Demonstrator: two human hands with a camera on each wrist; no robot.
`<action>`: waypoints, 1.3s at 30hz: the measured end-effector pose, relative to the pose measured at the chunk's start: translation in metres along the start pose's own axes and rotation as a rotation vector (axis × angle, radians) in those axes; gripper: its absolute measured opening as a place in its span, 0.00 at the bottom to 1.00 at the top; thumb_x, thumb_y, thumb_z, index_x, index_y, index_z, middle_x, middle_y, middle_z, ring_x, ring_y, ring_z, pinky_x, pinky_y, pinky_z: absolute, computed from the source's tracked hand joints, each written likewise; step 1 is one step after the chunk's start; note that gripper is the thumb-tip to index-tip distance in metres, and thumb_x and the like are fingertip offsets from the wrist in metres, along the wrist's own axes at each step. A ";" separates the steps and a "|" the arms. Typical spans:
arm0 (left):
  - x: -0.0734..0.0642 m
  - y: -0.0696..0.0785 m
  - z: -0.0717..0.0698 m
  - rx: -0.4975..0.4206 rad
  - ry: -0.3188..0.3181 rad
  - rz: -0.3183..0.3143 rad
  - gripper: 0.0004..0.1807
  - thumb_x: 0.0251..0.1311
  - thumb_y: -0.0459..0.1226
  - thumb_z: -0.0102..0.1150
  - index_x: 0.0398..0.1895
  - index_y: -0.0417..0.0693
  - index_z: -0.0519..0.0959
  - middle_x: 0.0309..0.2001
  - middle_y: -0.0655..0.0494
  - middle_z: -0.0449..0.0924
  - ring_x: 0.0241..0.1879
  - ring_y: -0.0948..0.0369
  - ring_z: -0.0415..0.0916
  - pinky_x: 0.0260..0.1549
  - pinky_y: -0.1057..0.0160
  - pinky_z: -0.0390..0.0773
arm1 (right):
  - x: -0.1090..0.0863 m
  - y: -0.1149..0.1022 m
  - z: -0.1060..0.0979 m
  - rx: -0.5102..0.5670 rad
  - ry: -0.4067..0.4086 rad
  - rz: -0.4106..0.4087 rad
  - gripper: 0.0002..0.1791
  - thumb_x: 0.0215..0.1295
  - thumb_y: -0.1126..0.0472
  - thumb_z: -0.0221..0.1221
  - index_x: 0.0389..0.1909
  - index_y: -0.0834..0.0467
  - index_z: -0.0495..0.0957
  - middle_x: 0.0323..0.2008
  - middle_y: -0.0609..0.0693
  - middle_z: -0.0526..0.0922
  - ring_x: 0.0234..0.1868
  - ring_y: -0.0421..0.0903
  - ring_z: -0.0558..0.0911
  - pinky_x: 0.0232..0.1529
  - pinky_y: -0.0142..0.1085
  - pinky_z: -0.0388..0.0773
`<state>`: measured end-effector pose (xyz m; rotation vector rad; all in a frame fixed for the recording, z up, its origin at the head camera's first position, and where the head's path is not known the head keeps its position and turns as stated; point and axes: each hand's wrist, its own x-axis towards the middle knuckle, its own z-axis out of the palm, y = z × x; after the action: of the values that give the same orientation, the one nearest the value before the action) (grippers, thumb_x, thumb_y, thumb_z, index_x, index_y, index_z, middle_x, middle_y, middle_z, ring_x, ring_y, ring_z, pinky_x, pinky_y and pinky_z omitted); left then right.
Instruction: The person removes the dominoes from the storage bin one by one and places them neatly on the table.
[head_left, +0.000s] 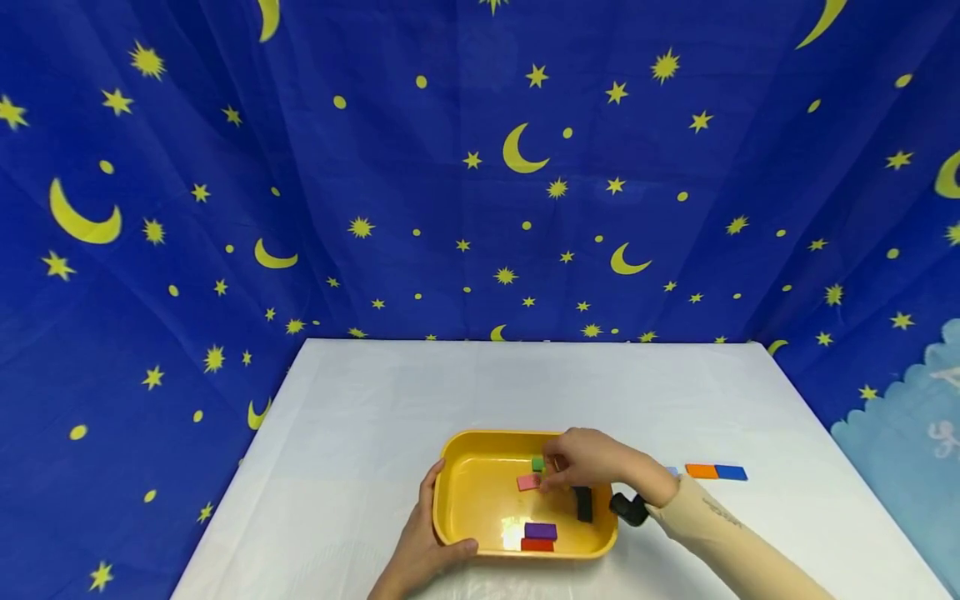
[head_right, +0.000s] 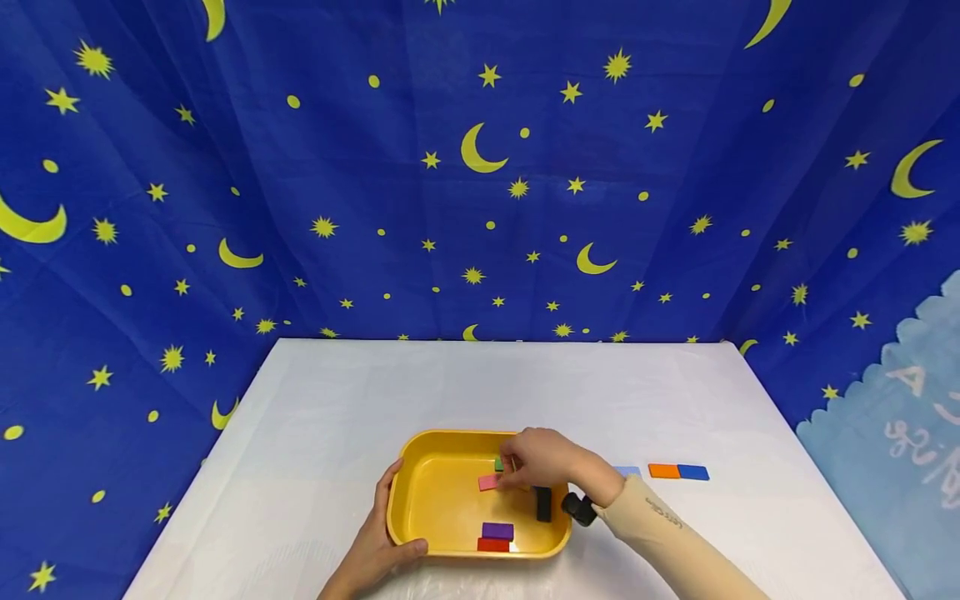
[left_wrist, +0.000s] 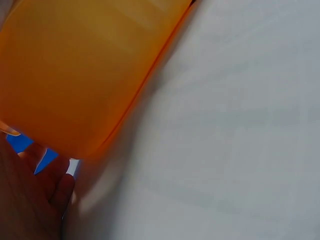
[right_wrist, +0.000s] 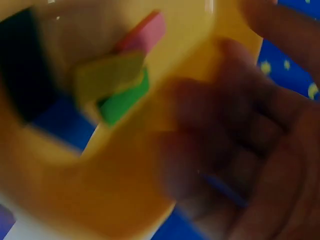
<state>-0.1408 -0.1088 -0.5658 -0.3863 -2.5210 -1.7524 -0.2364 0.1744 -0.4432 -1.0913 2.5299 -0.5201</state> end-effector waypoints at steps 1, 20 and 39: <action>0.000 0.000 0.000 0.001 0.000 0.003 0.61 0.39 0.46 0.75 0.75 0.63 0.44 0.63 0.41 0.63 0.52 0.52 0.70 0.44 0.56 0.71 | 0.005 -0.004 0.003 -0.016 -0.042 -0.001 0.16 0.56 0.48 0.67 0.20 0.48 0.71 0.16 0.37 0.66 0.18 0.35 0.65 0.23 0.30 0.61; 0.001 -0.002 0.000 -0.019 0.003 -0.012 0.61 0.38 0.45 0.75 0.74 0.65 0.44 0.64 0.44 0.63 0.53 0.54 0.69 0.45 0.56 0.70 | 0.040 -0.033 0.048 -0.320 -0.302 0.044 0.25 0.32 0.48 0.79 0.10 0.50 0.68 0.11 0.36 0.66 0.16 0.34 0.65 0.18 0.27 0.60; 0.000 0.000 0.000 -0.037 -0.002 -0.019 0.62 0.38 0.44 0.75 0.75 0.64 0.44 0.64 0.44 0.63 0.53 0.54 0.69 0.46 0.57 0.70 | 0.053 -0.017 0.045 -0.228 -0.168 0.040 0.23 0.40 0.44 0.75 0.14 0.49 0.68 0.14 0.37 0.66 0.18 0.35 0.65 0.23 0.28 0.61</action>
<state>-0.1411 -0.1085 -0.5659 -0.3666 -2.5055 -1.8083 -0.2403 0.1150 -0.4831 -1.1073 2.4997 -0.1247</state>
